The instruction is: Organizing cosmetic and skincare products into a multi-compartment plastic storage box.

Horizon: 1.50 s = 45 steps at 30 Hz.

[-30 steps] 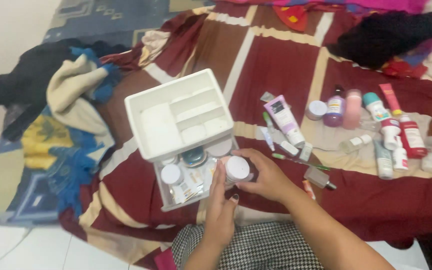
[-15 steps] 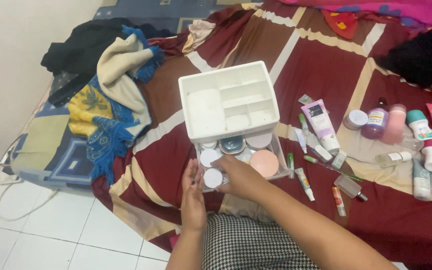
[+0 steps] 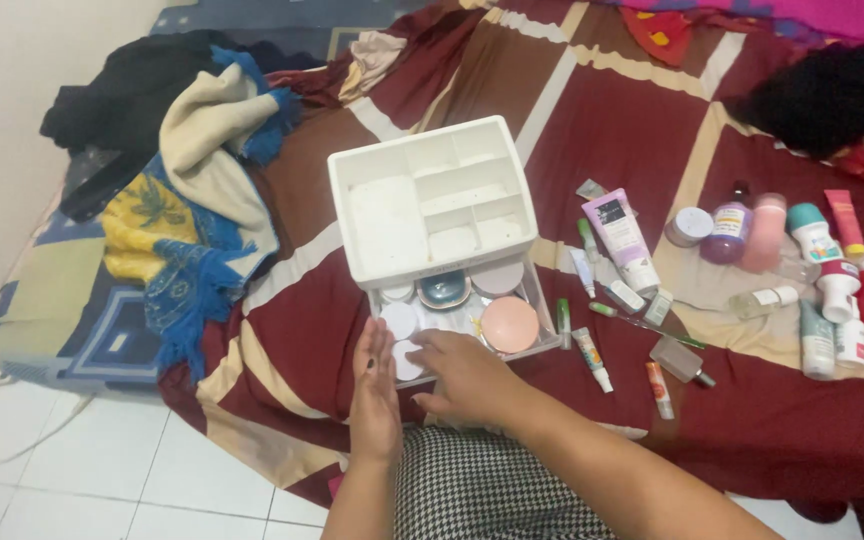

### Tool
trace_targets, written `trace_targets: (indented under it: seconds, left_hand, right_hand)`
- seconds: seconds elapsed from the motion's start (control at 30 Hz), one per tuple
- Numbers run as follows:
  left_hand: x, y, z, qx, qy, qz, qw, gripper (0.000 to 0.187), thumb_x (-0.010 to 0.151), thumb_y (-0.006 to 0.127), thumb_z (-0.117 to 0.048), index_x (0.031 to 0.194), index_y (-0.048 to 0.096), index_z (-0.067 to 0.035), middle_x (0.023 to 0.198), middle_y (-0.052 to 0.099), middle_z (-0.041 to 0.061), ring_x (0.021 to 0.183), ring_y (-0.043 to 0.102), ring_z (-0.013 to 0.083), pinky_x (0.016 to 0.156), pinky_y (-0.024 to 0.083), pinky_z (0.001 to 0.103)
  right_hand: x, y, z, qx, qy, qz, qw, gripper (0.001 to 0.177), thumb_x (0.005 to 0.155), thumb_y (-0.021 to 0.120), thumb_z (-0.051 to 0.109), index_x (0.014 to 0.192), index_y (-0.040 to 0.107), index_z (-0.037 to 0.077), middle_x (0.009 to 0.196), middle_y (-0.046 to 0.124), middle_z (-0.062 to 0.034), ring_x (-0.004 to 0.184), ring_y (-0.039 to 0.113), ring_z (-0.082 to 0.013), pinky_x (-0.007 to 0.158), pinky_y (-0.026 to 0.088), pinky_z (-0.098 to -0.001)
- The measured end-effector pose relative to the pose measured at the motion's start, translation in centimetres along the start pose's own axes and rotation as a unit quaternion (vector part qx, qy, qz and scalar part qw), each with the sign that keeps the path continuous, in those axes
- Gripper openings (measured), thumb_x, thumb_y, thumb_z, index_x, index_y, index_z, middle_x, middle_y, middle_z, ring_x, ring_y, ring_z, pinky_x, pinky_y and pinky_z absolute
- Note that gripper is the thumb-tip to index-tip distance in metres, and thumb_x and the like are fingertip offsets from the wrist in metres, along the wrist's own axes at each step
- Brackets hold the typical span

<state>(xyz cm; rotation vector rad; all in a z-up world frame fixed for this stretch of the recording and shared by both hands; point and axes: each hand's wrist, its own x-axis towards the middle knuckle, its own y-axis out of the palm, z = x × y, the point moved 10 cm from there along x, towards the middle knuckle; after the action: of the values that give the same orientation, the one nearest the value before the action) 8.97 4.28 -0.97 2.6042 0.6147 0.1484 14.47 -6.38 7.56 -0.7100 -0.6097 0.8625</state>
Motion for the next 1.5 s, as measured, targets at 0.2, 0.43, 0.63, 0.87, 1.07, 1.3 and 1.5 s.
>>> trace_targets:
  seconds: [0.2, 0.43, 0.63, 0.87, 1.07, 1.3, 1.5]
  left_hand:
    - [-1.7, 5.0, -3.5, 0.128, 0.092, 0.048, 0.986, 0.063, 0.104, 0.035, -0.027, 0.159, 0.025, 0.003, 0.169, 0.028, 0.018, 0.158, 0.024, 0.0314, 0.128, 0.016, 0.044]
    - [-5.2, 14.8, 1.7, 0.187, 0.077, 0.158, 0.966, 0.059, 0.103, 0.033, -0.019, 0.157, 0.033, 0.004, 0.168, 0.033, 0.019, 0.158, 0.028, 0.0319, 0.128, 0.02, 0.045]
    - [-5.2, 16.0, 24.3, 0.104, -0.225, 0.187, 0.951, 0.061, 0.096, 0.039, -0.024, 0.155, 0.039, -0.007, 0.161, 0.044, 0.013, 0.15, 0.04, 0.0277, 0.123, 0.027, 0.042]
    - [-3.8, 15.1, 35.2, 0.109, -0.372, 0.106, 0.916, 0.062, 0.099, 0.044, -0.038, 0.156, 0.04, -0.015, 0.155, 0.05, 0.005, 0.144, 0.042, 0.0189, 0.117, 0.029, 0.04]
    - [-3.8, 17.1, 35.0, 0.103, -0.332, 0.135, 0.928, 0.065, 0.099, 0.047, -0.033, 0.159, 0.035, -0.011, 0.156, 0.05, 0.006, 0.141, 0.046, 0.0183, 0.115, 0.032, 0.036]
    - [-4.2, 18.2, 32.0, 0.082, -0.347, 0.13, 0.925, 0.073, 0.1, 0.043, -0.028, 0.162, 0.011, -0.008, 0.164, 0.041, 0.007, 0.144, 0.042, 0.0186, 0.116, 0.03, 0.033]
    - [-6.0, 21.0, 20.7, 0.081, -0.19, 0.243, 0.948, 0.071, 0.103, 0.046, -0.015, 0.163, 0.01, 0.001, 0.17, 0.027, 0.014, 0.158, 0.026, 0.0232, 0.126, 0.021, 0.034]
  right_hand:
    - [-4.2, -7.6, -3.5, 0.024, -0.016, -0.158, 0.987, 0.037, 0.085, 0.076, 0.02, 0.12, 0.073, 0.008, 0.129, 0.067, -0.0103, 0.121, 0.061, -0.0311, 0.105, 0.048, -0.0451]
    - [-18.3, -15.7, -24.3, 0.159, 0.228, -0.405, 0.871, 0.025, 0.095, 0.063, 0.006, 0.117, 0.074, 0.007, 0.117, 0.072, -0.0077, 0.099, 0.066, -0.0151, 0.084, 0.054, -0.0286]
    - [-25.5, -8.9, -32.4, 0.11, 0.472, -0.219, 0.847, 0.028, 0.089, 0.07, 0.016, 0.115, 0.078, 0.01, 0.088, 0.078, -0.0088, 0.077, 0.071, -0.0156, 0.073, 0.055, -0.0306]
    - [-24.1, -1.3, -32.0, 0.117, 0.416, -0.163, 0.887, 0.058, 0.077, 0.08, 0.013, 0.133, 0.062, 0.009, 0.1, 0.076, -0.0074, 0.082, 0.074, -0.0169, 0.074, 0.06, -0.0312]
    - [-24.5, -0.2, -33.7, 0.208, 0.411, -0.14, 0.877, 0.072, 0.079, 0.078, 0.008, 0.144, 0.05, 0.011, 0.099, 0.074, -0.0062, 0.082, 0.073, -0.0148, 0.073, 0.059, -0.0288]
    - [-26.2, 3.7, -35.9, 0.313, 0.433, -0.12, 0.837, 0.06, 0.085, 0.075, 0.005, 0.141, 0.055, 0.002, 0.108, 0.075, -0.0092, 0.09, 0.072, -0.0149, 0.08, 0.059, -0.029]
    - [-22.6, -1.1, -30.2, 0.454, 0.36, -0.157, 0.8, 0.054, 0.086, 0.065, 0.0, 0.139, 0.058, -0.001, 0.121, 0.073, -0.0111, 0.104, 0.071, -0.0153, 0.089, 0.057, -0.0279]
